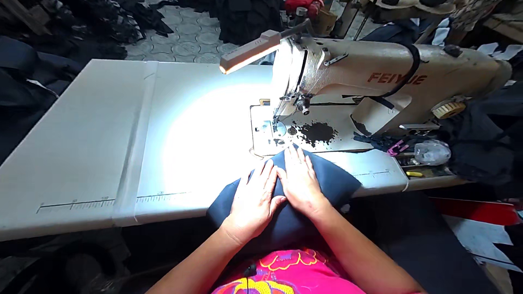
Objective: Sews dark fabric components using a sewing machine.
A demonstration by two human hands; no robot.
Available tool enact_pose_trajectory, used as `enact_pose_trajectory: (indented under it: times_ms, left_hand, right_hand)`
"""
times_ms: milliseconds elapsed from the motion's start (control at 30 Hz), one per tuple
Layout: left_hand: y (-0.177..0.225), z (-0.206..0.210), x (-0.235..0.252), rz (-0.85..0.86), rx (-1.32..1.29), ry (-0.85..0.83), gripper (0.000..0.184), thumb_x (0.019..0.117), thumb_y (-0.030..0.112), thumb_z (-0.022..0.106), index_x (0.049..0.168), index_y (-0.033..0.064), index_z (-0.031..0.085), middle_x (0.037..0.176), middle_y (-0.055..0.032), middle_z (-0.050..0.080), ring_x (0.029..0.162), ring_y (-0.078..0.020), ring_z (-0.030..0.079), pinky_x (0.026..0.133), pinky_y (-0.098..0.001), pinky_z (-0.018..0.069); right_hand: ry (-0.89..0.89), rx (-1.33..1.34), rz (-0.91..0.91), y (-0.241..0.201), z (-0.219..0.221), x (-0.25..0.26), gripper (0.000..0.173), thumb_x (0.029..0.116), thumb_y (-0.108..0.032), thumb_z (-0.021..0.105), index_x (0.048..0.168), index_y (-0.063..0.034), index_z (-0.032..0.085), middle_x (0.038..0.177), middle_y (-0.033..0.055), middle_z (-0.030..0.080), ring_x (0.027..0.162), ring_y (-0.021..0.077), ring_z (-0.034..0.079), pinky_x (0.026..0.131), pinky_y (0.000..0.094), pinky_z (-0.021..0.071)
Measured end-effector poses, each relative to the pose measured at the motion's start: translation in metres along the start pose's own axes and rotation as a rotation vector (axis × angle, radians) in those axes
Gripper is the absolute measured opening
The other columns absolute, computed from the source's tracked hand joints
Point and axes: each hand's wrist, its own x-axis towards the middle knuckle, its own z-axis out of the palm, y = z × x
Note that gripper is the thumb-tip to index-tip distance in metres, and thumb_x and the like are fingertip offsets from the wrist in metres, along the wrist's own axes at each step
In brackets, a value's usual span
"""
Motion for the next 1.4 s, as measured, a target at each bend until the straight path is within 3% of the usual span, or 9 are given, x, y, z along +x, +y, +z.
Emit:
enact_pose_trajectory:
  times_ms: [133, 233, 333, 467, 533, 600, 767, 900, 1400]
  left_hand:
    - [0.036, 0.001, -0.01, -0.027, 0.026, 0.047, 0.084, 0.1037, 0.063, 0.026, 0.148, -0.0045, 0.05, 0.155, -0.0215, 0.049, 0.142, -0.0366, 0.05, 0.114, -0.0603, 0.0379]
    - [0.048, -0.011, -0.008, 0.022, 0.015, -0.04, 0.082, 0.106, 0.061, 0.022, 0.147, -0.0039, 0.051, 0.153, -0.0205, 0.051, 0.142, -0.0352, 0.05, 0.115, -0.0618, 0.0345]
    - [0.037, -0.023, 0.004, 0.069, -0.085, -0.104, 0.064, 0.1103, 0.045, 0.029, 0.139, -0.0023, 0.06, 0.147, -0.019, 0.058, 0.139, -0.0335, 0.054, 0.117, -0.0629, 0.0308]
    - [-0.009, -0.029, 0.027, 0.321, -0.236, -0.066, 0.028, 0.1021, 0.011, 0.051, 0.112, 0.0, 0.074, 0.121, -0.0139, 0.073, 0.116, -0.0284, 0.069, 0.101, -0.0449, 0.0535]
    - [-0.027, -0.035, 0.036, 0.405, -0.297, -0.124, 0.028, 0.0992, 0.003, 0.051, 0.113, 0.0031, 0.076, 0.123, -0.0103, 0.073, 0.118, -0.0246, 0.068, 0.102, -0.0396, 0.0532]
    - [-0.034, -0.039, 0.04, 0.423, -0.281, -0.15, 0.027, 0.1005, 0.009, 0.053, 0.113, 0.0089, 0.078, 0.126, -0.0075, 0.072, 0.121, -0.024, 0.065, 0.103, -0.0425, 0.0511]
    - [-0.035, -0.035, 0.031, 0.296, -0.218, -0.114, 0.037, 0.098, 0.034, 0.062, 0.129, 0.017, 0.072, 0.139, -0.0043, 0.066, 0.138, -0.0354, 0.054, 0.107, -0.0747, 0.0324]
    - [-0.018, -0.031, 0.022, 0.154, -0.16, -0.102, 0.05, 0.0947, 0.044, 0.066, 0.138, 0.0185, 0.066, 0.146, -0.0029, 0.062, 0.142, -0.0362, 0.049, 0.108, -0.077, 0.0293]
    - [0.009, -0.012, 0.035, -0.021, -0.084, -0.028, 0.048, 0.0975, 0.036, 0.06, 0.143, 0.0204, 0.063, 0.151, -0.0013, 0.057, 0.143, -0.0431, 0.046, 0.102, -0.0744, 0.0364]
  right_hand:
    - [-0.028, 0.043, -0.299, 0.05, 0.0, 0.008, 0.061, 0.1083, -0.038, 0.035, 0.154, 0.0017, 0.043, 0.162, 0.0171, 0.039, 0.154, 0.0325, 0.031, 0.126, 0.053, 0.0214]
    - [-0.065, 0.085, -0.552, 0.084, -0.011, 0.028, 0.055, 0.106, -0.034, 0.04, 0.15, -0.0015, 0.05, 0.153, 0.0174, 0.05, 0.149, 0.0313, 0.04, 0.125, 0.0475, 0.0251]
    - [-0.08, 0.123, -0.595, 0.089, -0.015, 0.036, 0.053, 0.1045, -0.03, 0.044, 0.147, -0.0002, 0.053, 0.149, 0.019, 0.052, 0.145, 0.0311, 0.043, 0.124, 0.0445, 0.028]
    - [-0.049, 0.116, -0.543, 0.084, -0.011, 0.035, 0.052, 0.104, -0.028, 0.045, 0.146, 0.0018, 0.053, 0.149, 0.021, 0.052, 0.145, 0.0326, 0.044, 0.123, 0.0448, 0.0295]
    - [-0.058, 0.105, -0.527, 0.082, -0.012, 0.034, 0.053, 0.1036, -0.028, 0.045, 0.146, 0.0022, 0.052, 0.151, 0.0221, 0.05, 0.146, 0.034, 0.042, 0.123, 0.046, 0.0301]
    - [-0.076, 0.108, -0.533, 0.083, -0.012, 0.037, 0.054, 0.1033, -0.029, 0.045, 0.147, 0.0014, 0.052, 0.152, 0.0219, 0.049, 0.147, 0.0341, 0.041, 0.123, 0.0468, 0.0297]
    - [-0.123, 0.113, -0.637, 0.088, -0.013, 0.054, 0.056, 0.1036, -0.033, 0.044, 0.148, 0.0003, 0.052, 0.153, 0.0212, 0.048, 0.148, 0.0328, 0.04, 0.124, 0.0454, 0.0285]
    - [-0.125, 0.167, -0.792, 0.095, -0.01, 0.081, 0.057, 0.0995, -0.034, 0.049, 0.143, 0.0024, 0.057, 0.15, 0.024, 0.05, 0.145, 0.0354, 0.043, 0.122, 0.0464, 0.032]
    - [-0.139, 0.267, -1.004, 0.115, -0.008, 0.131, 0.056, 0.0964, -0.034, 0.053, 0.137, 0.0036, 0.062, 0.144, 0.0249, 0.055, 0.14, 0.034, 0.049, 0.12, 0.0405, 0.0353]
